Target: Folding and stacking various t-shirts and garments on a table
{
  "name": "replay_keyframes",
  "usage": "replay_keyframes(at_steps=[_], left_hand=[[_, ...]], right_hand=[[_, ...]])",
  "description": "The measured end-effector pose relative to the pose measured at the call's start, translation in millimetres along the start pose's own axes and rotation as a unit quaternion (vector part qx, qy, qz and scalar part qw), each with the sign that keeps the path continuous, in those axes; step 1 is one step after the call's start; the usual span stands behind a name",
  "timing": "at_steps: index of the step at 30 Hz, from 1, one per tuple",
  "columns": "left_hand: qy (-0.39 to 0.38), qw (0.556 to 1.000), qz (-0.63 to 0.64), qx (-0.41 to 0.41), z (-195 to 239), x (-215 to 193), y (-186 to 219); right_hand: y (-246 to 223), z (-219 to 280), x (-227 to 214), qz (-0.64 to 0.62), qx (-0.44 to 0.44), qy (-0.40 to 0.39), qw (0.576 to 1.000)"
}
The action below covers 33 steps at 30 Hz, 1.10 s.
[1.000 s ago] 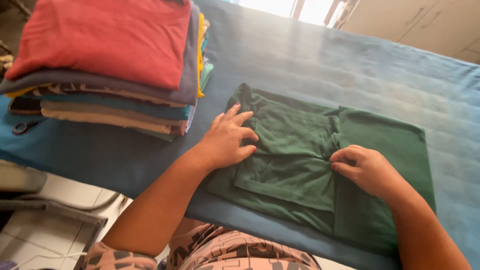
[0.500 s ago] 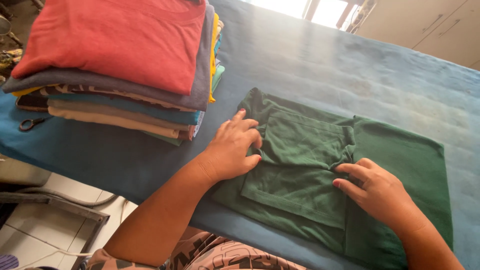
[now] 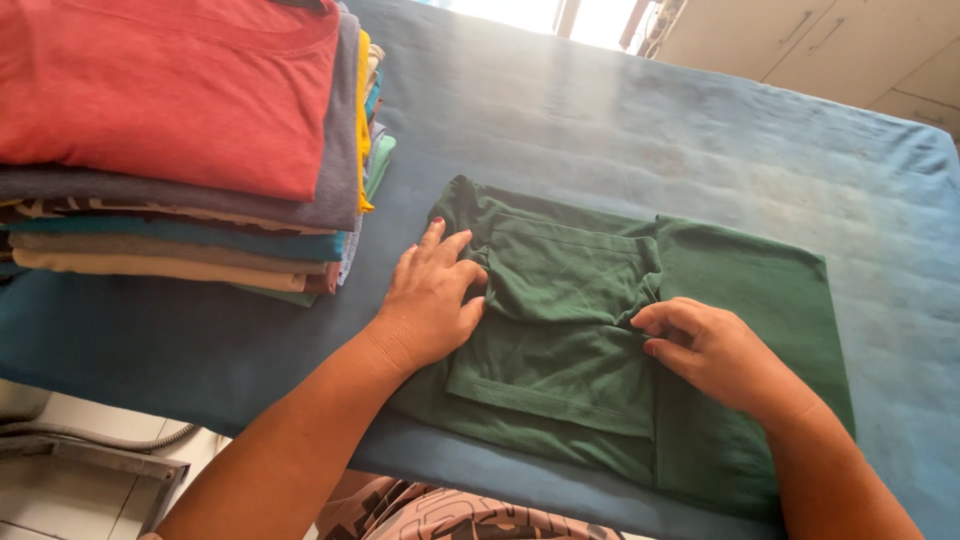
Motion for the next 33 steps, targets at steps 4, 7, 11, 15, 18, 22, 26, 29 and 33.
replay_keyframes(at_steps=[4, 7, 11, 15, 18, 22, 26, 29, 33], left_hand=[[0.043, 0.999, -0.007, 0.005, -3, 1, -5], [0.080, 0.994, -0.080, 0.006, -3, 4, -7], [0.130, 0.963, -0.234, -0.010, -1, 0, -5], [0.137, 0.974, -0.178, -0.006, 3, -17, 2], [0.075, 0.995, -0.032, -0.061, 2, -21, -1], [0.100, 0.994, -0.039, -0.037, 3, -26, 15], [0.134, 0.990, -0.036, -0.023, -7, -10, 7], [0.164, 0.986, -0.031, -0.028, -4, -17, -1], [0.235, 0.972, -0.005, 0.018, 1, -31, 6]], right_hand=[[3, 6, -5, -0.029, 0.140, 0.005, 0.990], [4, 5, -6, -0.020, 0.146, 0.010, 0.989], [23, -1, -5, -0.017, 0.110, 0.007, 0.994], [18, 4, -9, -0.090, 0.146, 0.019, 0.985], [32, -7, -21, -0.095, 0.026, 0.148, 0.984], [15, -7, -19, -0.082, -0.040, 0.226, 0.970], [21, -11, -20, -0.102, -0.061, 0.256, 0.959], [49, -9, -15, -0.132, -0.029, 0.262, 0.955], [49, -5, -26, -0.128, 0.023, 0.185, 0.974]])
Point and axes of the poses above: each hand's wrist, its own z-axis away from the middle knuckle, its own x-axis out of the palm, y = z × x, the point moved 9 cm from there along -z, towards the middle knuckle, and after that the axes turned 10 degrees about -z, right-handed, at the moved point
